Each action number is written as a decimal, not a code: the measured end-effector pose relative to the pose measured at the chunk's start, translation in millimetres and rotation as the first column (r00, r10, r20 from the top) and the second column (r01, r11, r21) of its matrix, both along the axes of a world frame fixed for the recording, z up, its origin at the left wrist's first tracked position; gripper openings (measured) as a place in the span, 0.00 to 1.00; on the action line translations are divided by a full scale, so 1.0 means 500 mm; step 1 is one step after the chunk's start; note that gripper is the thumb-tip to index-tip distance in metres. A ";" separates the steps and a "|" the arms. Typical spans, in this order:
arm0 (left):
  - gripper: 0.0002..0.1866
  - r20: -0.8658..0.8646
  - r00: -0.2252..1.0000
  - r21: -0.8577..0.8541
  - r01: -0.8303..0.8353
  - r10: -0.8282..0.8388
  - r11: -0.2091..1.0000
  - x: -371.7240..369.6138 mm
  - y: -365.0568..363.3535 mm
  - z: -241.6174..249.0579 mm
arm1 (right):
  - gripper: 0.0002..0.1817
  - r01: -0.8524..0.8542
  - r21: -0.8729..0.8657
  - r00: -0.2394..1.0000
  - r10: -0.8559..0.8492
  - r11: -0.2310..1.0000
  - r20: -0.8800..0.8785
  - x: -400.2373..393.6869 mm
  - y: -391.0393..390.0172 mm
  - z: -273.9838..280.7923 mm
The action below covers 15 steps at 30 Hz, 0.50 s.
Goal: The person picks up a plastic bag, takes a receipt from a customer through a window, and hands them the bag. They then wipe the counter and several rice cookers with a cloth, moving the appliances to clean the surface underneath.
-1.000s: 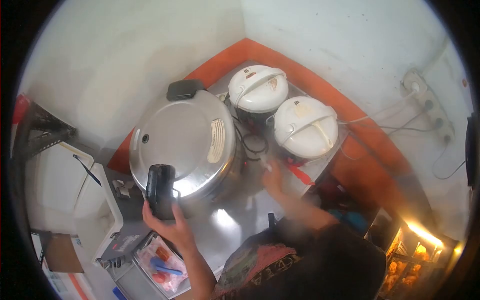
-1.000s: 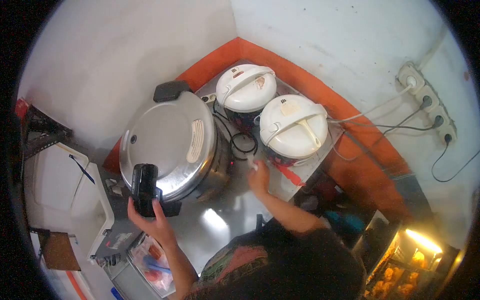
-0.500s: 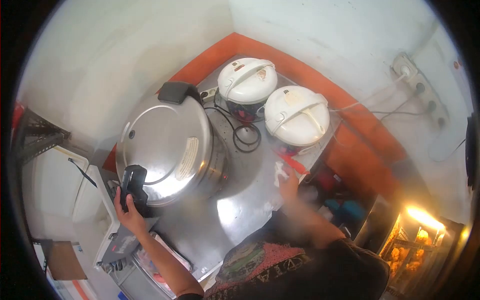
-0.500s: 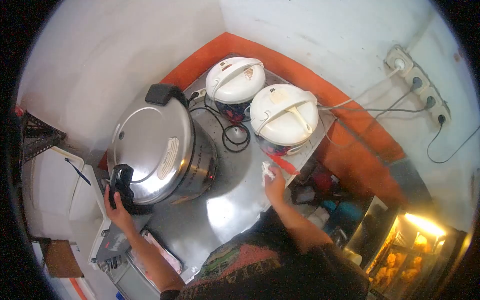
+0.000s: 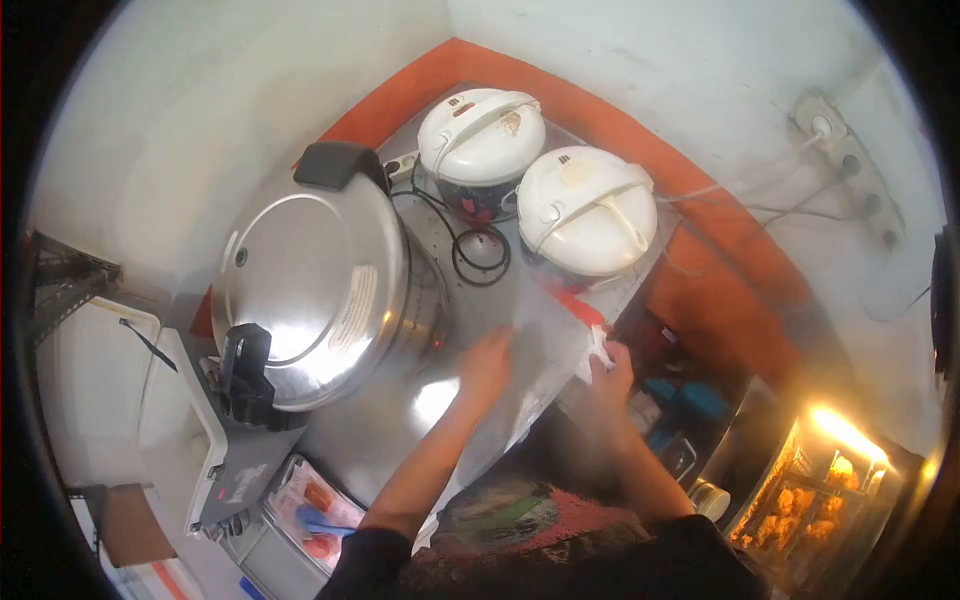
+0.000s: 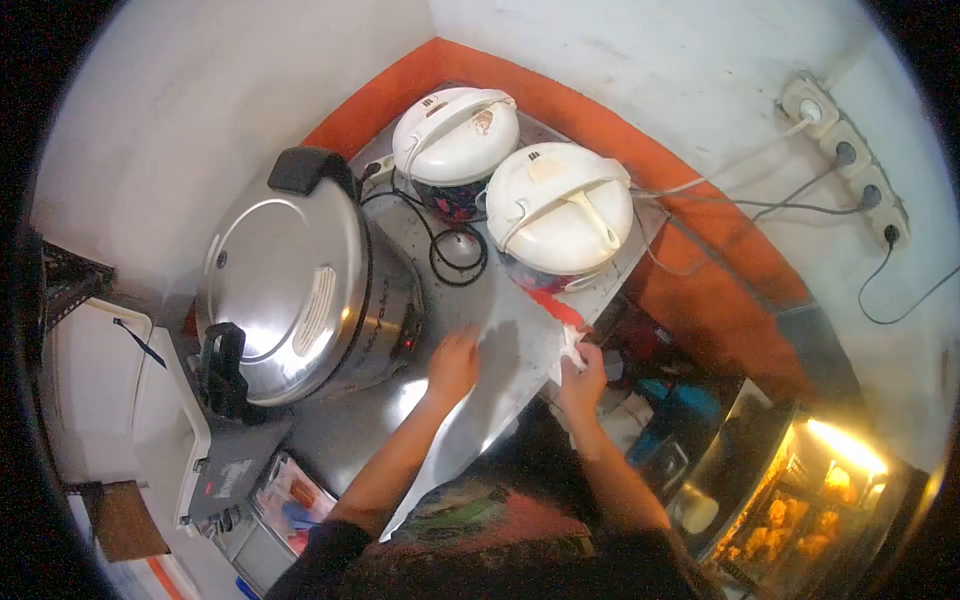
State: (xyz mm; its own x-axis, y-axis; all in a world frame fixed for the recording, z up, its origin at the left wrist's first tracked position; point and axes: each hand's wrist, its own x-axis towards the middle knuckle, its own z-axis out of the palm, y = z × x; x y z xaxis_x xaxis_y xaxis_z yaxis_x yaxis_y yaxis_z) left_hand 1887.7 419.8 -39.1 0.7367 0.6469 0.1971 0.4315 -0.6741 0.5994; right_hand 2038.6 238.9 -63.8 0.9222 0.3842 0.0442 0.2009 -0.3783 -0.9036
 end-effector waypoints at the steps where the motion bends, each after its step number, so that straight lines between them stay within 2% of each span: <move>1: 0.16 -0.069 0.997 0.077 -0.031 0.036 0.997 0.045 0.027 -0.055 | 0.16 0.002 -0.009 1.000 -0.002 1.000 0.028 -0.002 -0.002 0.000; 3: 0.16 -0.187 0.955 0.140 -0.207 0.232 0.968 0.126 0.105 -0.181 | 0.17 -0.012 0.075 0.967 0.030 0.997 -0.253 -0.029 -0.011 -0.086; 5: 0.15 -0.328 0.898 0.228 -0.226 0.294 0.947 0.171 0.146 -0.205 | 0.17 -0.238 -0.061 0.958 0.224 0.969 -0.181 -0.045 0.009 -0.042; 6: 0.14 -0.414 0.871 0.272 -0.158 0.264 0.949 0.180 0.163 -0.195 | 0.16 -0.406 -0.274 0.907 0.421 0.872 -0.004 -0.058 0.029 0.045; 7: 0.13 -0.499 0.833 0.309 -0.087 0.239 0.947 0.186 0.175 -0.189 | 0.17 -0.542 -0.280 0.798 0.590 0.792 0.123 -0.066 0.031 -0.015; 8: 0.12 -0.495 0.844 0.306 -0.053 0.207 0.951 0.190 0.190 -0.196 | 0.18 -0.659 -0.301 0.644 0.724 0.690 0.247 -0.076 0.032 -0.077; 10: 0.10 -0.498 0.857 0.305 0.028 0.134 0.952 0.187 0.220 -0.212 | 0.23 -0.735 -0.270 0.612 0.780 0.622 0.131 -0.095 0.055 -0.103; 11: 0.10 -0.473 0.874 0.301 0.043 0.110 0.953 0.188 0.224 -0.190 | 0.25 -0.769 -0.245 0.592 0.803 0.590 0.072 -0.105 0.062 -0.116; 12: 0.10 -0.448 0.890 0.297 0.057 0.086 0.953 0.189 0.221 -0.141 | 0.30 -0.791 -0.159 0.592 0.805 0.590 0.045 -0.119 0.064 -0.179; 13: 0.10 -0.420 0.906 0.296 0.070 0.063 0.953 0.193 0.219 -0.096 | 0.29 -0.812 -0.176 0.551 0.830 0.556 0.080 -0.115 0.080 -0.177; 15: 0.10 -0.285 0.947 0.299 -0.061 0.150 0.952 0.206 0.218 -0.038 | 0.29 -0.846 -0.213 0.466 0.872 0.489 0.148 -0.106 0.122 -0.169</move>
State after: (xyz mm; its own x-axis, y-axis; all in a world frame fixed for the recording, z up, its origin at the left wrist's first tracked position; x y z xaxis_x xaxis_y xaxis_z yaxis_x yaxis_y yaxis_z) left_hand 1990.8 528.8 -57.9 0.7203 0.6742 0.1631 0.6393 -0.7365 0.2208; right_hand 1985.6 299.9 -148.2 0.0936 0.9908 0.0977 0.6472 0.0140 -0.7622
